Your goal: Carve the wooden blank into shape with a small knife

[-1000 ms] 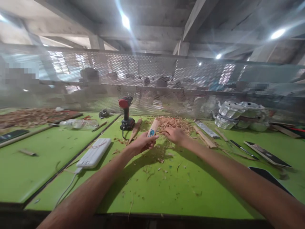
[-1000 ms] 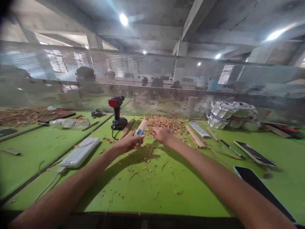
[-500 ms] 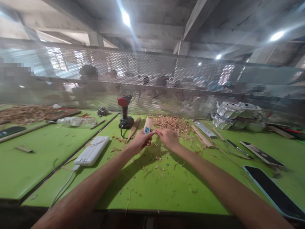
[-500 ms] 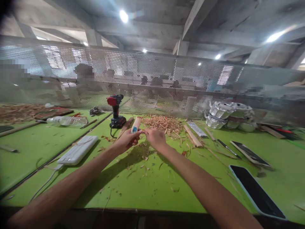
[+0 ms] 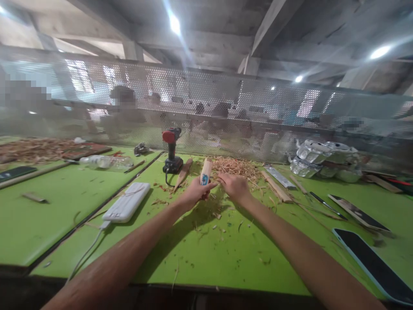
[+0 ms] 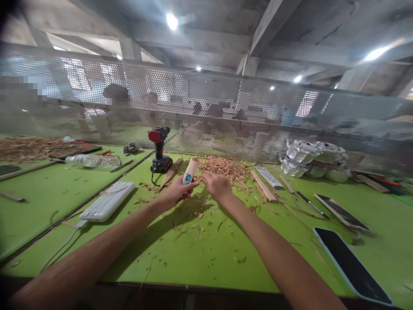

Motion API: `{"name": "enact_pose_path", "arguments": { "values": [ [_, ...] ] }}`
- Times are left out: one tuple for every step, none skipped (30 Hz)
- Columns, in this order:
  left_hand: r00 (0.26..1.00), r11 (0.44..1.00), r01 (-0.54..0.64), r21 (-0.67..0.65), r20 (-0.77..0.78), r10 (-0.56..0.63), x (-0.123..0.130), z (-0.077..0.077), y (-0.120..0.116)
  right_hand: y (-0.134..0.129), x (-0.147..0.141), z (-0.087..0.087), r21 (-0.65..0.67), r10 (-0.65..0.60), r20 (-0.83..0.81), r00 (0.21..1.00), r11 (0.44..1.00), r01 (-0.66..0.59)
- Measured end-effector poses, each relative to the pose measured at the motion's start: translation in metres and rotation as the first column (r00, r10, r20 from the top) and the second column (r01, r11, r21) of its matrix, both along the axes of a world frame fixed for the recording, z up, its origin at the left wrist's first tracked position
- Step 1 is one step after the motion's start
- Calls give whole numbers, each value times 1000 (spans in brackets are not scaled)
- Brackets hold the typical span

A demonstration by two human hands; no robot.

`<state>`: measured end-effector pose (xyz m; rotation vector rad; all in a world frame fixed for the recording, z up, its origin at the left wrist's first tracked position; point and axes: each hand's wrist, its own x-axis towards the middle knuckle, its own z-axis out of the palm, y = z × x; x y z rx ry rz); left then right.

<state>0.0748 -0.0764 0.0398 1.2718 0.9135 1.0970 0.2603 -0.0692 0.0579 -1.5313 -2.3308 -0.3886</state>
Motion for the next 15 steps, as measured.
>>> {"name": "enact_pose_path", "arguments": {
  "values": [
    [1000, 1000, 21, 5, -12, -21, 1, -1, -1, 0, 4, 2, -11, 4, 44, 999, 1000, -3],
    [999, 999, 48, 9, -17, -48, 2, -1, -3, 0, 7, 4, -32, 2, 83, 997, 999, 1],
    [997, 997, 77, 15, -18, -77, 3, -2, -4, 0, 9, 6, -59, -10, 117, 993, 998, 17],
    [995, 995, 102, 21, -17, -102, 4, -2, -5, -1, 9, 8, -85, -36, 145, 989, 995, 49],
    [993, 992, 121, 24, -13, -121, 6, -2, -6, -1, 8, 10, -104, -73, 170, 983, 990, 91],
    [992, 991, 129, 26, -6, -129, 7, -2, -7, -1, 7, 11, -114, -114, 188, 975, 984, 137],
    [992, 992, 126, 24, 5, -126, 8, -1, -8, -1, 5, 12, -111, -155, 197, 968, 978, 179],
    [993, 993, 116, 17, 23, -116, 10, -1, -9, 0, 3, 13, -96, -187, 195, 963, 973, 209],
    [993, 994, 107, 1, 45, -107, 11, -2, -9, 1, 1, 14, -70, -205, 185, 961, 973, 221],
    [992, 994, 109, -24, 71, -107, 11, -2, -10, 3, -1, 14, -43, -210, 178, 961, 974, 221],
    [988, 991, 126, -56, 96, -120, 11, -3, -10, 6, -2, 15, -18, -208, 180, 961, 976, 215],
    [982, 984, 155, -88, 118, -145, 11, -4, -10, 9, -3, 15, 0, -209, 189, 960, 977, 212],
    [975, 975, 189, -117, 139, -173, 11, -6, -9, 13, -4, 16, 12, -212, 204, 956, 977, 215],
    [969, 967, 214, -140, 155, -192, 11, -7, -9, 17, -5, 18, 15, -219, 220, 950, 975, 222],
    [966, 961, 225, -158, 162, -199, 10, -8, -8, 21, -5, 19, 14, -226, 234, 946, 973, 229]
  ]
}}
